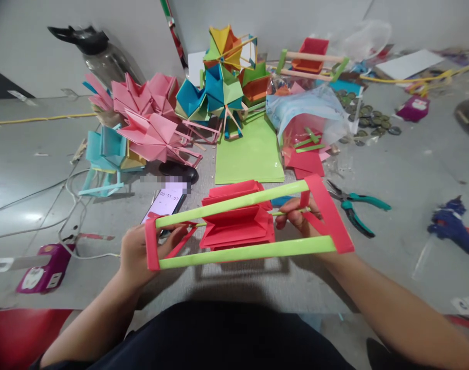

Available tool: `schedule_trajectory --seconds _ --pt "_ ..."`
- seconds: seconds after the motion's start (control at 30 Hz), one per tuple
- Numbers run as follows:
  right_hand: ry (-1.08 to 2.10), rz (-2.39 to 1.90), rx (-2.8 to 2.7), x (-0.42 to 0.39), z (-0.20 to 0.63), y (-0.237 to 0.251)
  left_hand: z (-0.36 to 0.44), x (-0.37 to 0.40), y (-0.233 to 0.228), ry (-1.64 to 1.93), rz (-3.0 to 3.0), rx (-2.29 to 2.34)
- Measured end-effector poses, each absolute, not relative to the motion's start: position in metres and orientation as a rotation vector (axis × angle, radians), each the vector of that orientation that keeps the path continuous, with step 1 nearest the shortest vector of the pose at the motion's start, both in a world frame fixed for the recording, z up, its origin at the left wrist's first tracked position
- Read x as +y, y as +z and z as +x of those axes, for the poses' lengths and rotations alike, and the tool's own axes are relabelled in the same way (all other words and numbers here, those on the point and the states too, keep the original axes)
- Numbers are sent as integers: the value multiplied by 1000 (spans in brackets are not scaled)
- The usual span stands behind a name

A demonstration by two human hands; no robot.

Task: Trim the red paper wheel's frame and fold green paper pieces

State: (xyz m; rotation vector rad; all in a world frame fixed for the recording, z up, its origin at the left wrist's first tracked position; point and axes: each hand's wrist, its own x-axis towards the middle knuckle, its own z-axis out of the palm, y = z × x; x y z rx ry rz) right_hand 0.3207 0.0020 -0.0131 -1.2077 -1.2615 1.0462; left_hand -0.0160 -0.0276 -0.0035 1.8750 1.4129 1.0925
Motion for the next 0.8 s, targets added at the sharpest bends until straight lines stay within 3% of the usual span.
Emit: schedule_trajectory --seconds 0.33,0.57,0.8 --pt "1025 -1131 -1231 1 321 -19 -11 -27 -4 1223 1924 1382" --pt "1241 -1087 -1092 -3 318 -13 -16 -30 -6 1171 1904 1378" --pt "1174 -1022 -1107 -4 319 -17 -15 -29 -8 1189 1949 1350"
